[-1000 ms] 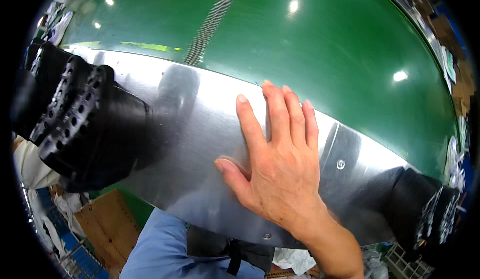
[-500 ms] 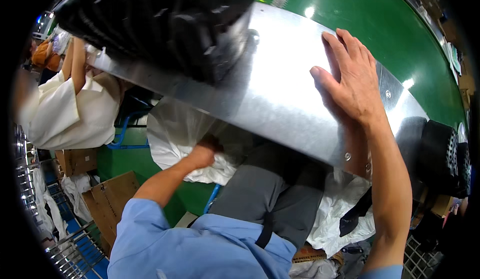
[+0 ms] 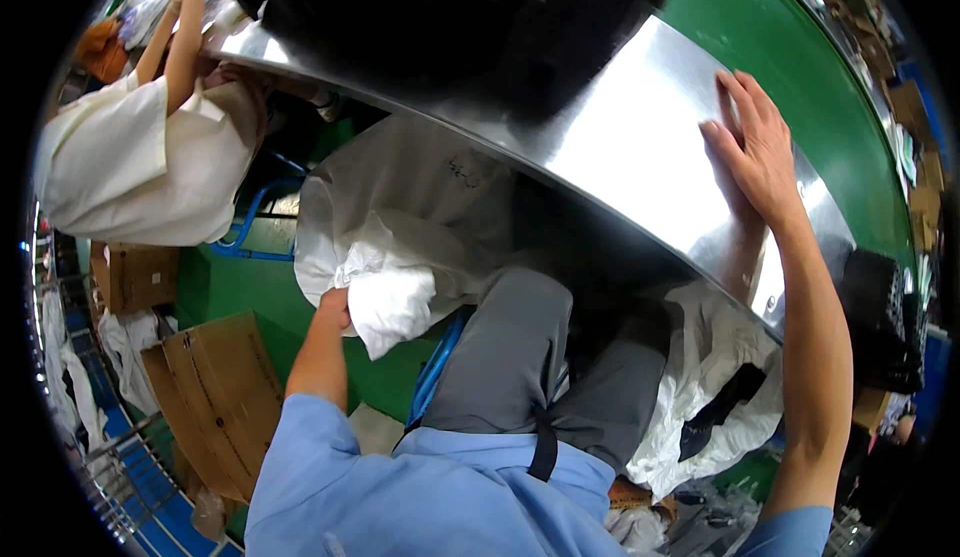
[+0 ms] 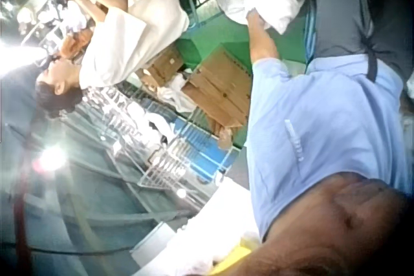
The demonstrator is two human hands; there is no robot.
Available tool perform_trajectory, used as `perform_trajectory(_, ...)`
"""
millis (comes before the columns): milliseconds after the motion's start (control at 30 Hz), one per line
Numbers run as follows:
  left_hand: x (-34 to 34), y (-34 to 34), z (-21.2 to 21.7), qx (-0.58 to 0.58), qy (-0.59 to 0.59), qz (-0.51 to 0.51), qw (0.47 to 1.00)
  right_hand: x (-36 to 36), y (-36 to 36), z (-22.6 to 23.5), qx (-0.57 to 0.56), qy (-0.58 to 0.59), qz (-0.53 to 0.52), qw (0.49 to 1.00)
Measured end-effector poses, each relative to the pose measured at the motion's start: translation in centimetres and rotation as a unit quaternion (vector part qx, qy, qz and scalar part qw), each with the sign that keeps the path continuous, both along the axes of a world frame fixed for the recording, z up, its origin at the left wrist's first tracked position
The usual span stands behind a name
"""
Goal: The person reaches into a large white bag to retrieve shoe components and then attaches black rubber soles to white sneakers while standing at a conveyor belt.
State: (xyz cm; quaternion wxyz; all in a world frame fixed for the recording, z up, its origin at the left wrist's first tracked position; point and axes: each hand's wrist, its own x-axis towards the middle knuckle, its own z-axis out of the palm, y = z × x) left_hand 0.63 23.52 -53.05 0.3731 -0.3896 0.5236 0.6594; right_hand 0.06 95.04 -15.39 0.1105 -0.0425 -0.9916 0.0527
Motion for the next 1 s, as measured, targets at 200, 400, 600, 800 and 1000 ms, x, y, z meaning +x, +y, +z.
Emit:
perform_trajectory(200,2.3,-2.4,7.5,-0.46,0.202,-0.263,0.824,2.3,1.7,-0.7,0.0,-0.038,-0.035,0.999)
perform_trajectory(400,3.1,3.9,3.2,-0.284,0.002,0.016,0.959,2.1,1.6,-0.3,-0.01,-0.062,-0.048,0.997)
perform_trajectory(600,5.2,6.5,-3.5,-0.322,0.07,-0.351,0.877,0.0,0.4,0.9,-0.02,-0.058,-0.017,0.998)
perform_trajectory(800,4.3,11.5,10.3,-0.153,0.034,-0.676,0.72,2.1,-0.6,0.9,-0.007,-0.04,-0.046,0.998)
perform_trajectory(1000,0.9,10.9,18.6,-0.011,0.003,-0.37,0.929,2.1,-0.7,0.9,-0.046,0.026,-0.019,0.998)
